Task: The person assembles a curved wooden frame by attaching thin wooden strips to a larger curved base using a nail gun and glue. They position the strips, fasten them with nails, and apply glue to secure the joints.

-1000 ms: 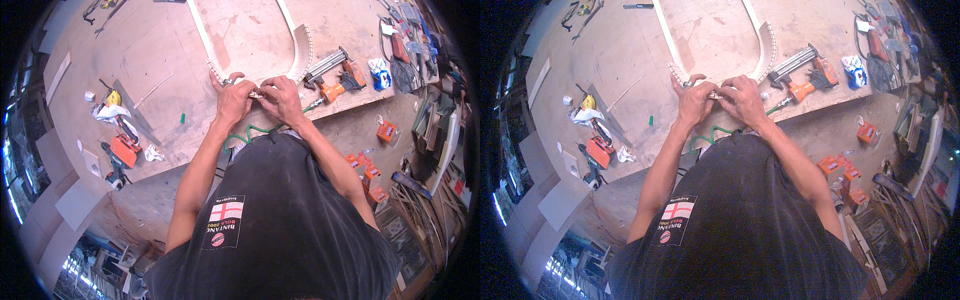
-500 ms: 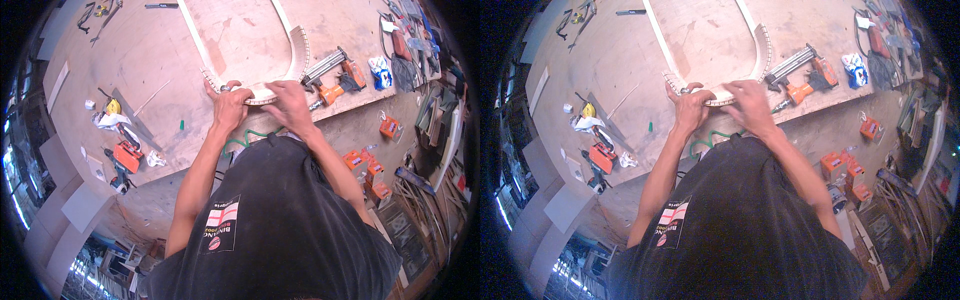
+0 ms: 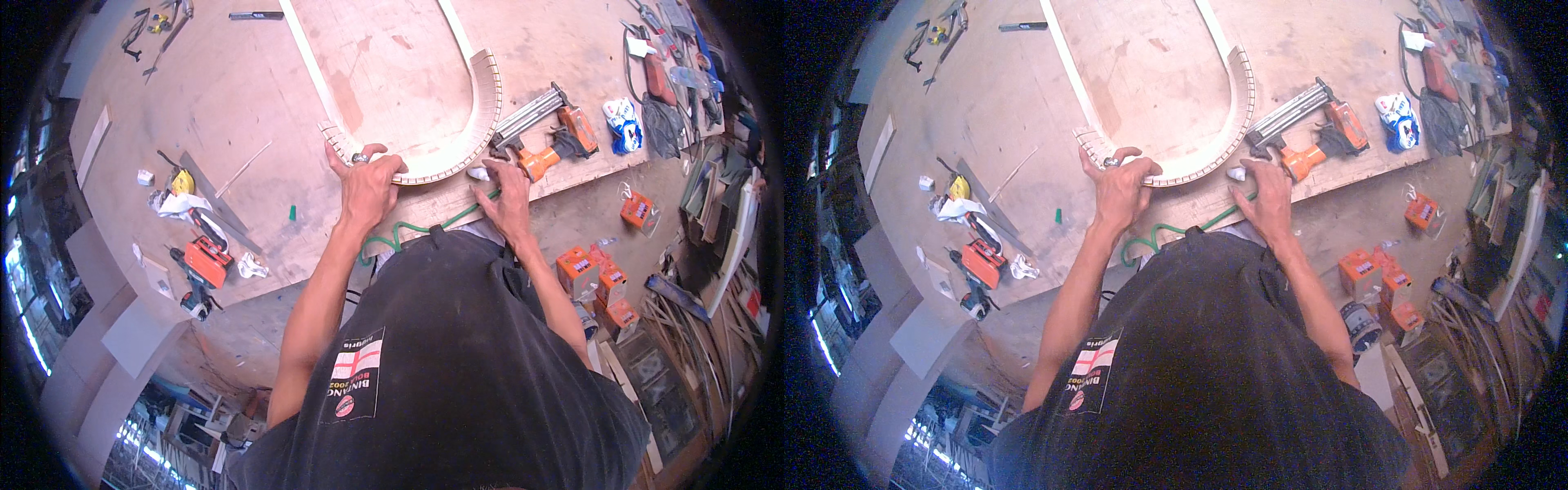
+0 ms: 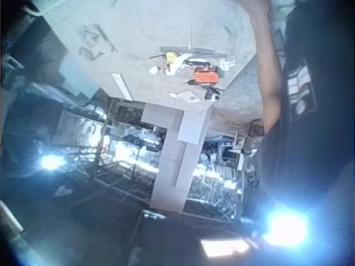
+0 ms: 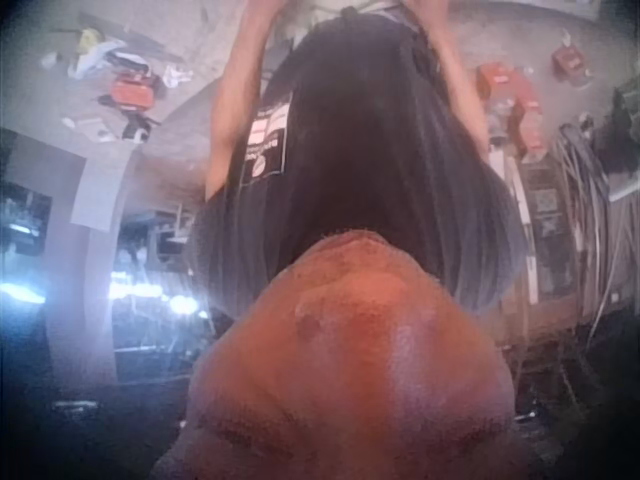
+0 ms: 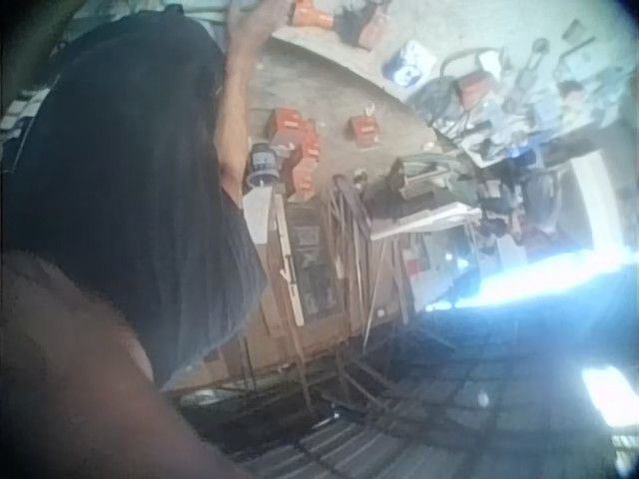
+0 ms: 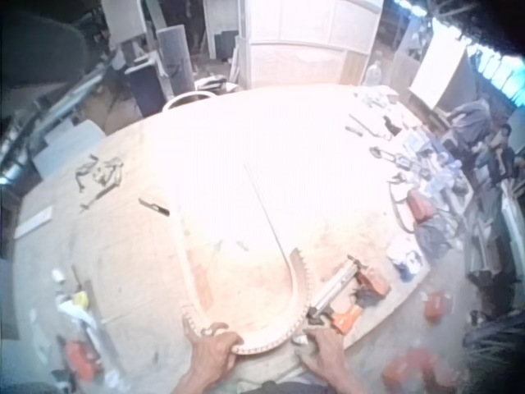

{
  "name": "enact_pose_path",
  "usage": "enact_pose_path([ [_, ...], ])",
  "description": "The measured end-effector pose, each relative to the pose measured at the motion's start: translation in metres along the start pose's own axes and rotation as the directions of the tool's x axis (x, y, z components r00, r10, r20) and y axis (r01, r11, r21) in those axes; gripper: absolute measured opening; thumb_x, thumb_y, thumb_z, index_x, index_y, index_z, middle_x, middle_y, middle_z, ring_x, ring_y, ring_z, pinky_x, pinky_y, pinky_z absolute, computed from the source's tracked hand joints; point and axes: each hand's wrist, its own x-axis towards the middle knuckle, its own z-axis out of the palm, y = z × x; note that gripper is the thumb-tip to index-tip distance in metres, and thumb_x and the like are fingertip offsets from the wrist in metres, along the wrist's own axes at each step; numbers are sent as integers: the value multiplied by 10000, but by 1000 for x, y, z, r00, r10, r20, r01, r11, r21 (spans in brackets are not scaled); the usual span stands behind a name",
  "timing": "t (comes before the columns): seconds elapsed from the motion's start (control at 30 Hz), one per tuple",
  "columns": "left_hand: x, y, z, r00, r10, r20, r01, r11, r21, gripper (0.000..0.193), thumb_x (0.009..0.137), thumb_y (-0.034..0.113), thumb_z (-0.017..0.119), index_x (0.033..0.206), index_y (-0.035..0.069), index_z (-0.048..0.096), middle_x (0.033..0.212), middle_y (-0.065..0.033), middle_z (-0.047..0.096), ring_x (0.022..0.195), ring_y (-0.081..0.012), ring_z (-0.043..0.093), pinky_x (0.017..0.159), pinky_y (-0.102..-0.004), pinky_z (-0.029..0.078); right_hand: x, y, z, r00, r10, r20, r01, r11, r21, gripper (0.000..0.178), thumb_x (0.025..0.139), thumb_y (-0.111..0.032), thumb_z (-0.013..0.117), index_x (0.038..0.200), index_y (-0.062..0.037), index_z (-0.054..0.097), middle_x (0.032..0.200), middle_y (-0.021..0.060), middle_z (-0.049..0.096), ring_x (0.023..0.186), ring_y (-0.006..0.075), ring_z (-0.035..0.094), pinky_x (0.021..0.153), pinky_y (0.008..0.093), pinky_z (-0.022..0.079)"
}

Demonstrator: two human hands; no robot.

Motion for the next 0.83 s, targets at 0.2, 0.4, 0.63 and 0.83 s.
enact_pose_path([
  [0.2, 1, -1, 0, 1000, 8, -27, -9, 1000, -23, 274, 721, -24, 731, 895, 187, 751, 832, 30, 748, 1160, -221, 659, 1164, -768, -25, 11, 5, 11, 999, -35, -13, 35, 999, -4, 322, 805, -141, 816, 1108, -93, 718, 1108, 92, 694, 1079, 299, 615, 943, 429, 431],
  [0.4, 0, -4, 4, 999, 8, -43, -10, 999, -41, 284, 716, -27, 723, 887, 198, 757, 828, 43, 745, 1144, -214, 662, 1158, -777, -16, 8, 0, -2, 994, -31, 106, 14, 987, 158, 258, 811, -82, 784, 1053, -55, 696, 977, 136, 699, 915, 338, 674, 838, 436, 515],
  [0.63, -1, -2, 2, 997, 23, -67, -26, 998, -57, 256, 715, -48, 681, 823, 179, 725, 807, 51, 730, 1124, -206, 661, 1148, -792, -4, 16, -73, -48, 937, -159, 310, 111, 980, 167, 250, 899, -118, 750, 1119, -9, 701, 950, 168, 691, 856, 343, 693, 753, 418, 546],
  [0.83, -5, -7, 5, 997, 26, -74, -29, 999, -33, 257, 717, -46, 663, 819, 181, 726, 819, 59, 733, 1115, -199, 658, 1154, -786, 1, 32, -98, -52, 902, -196, 385, 227, 973, -35, 273, 934, -217, 740, 1154, -58, 712, 944, 173, 678, 838, 349, 693, 728, 422, 547],
])
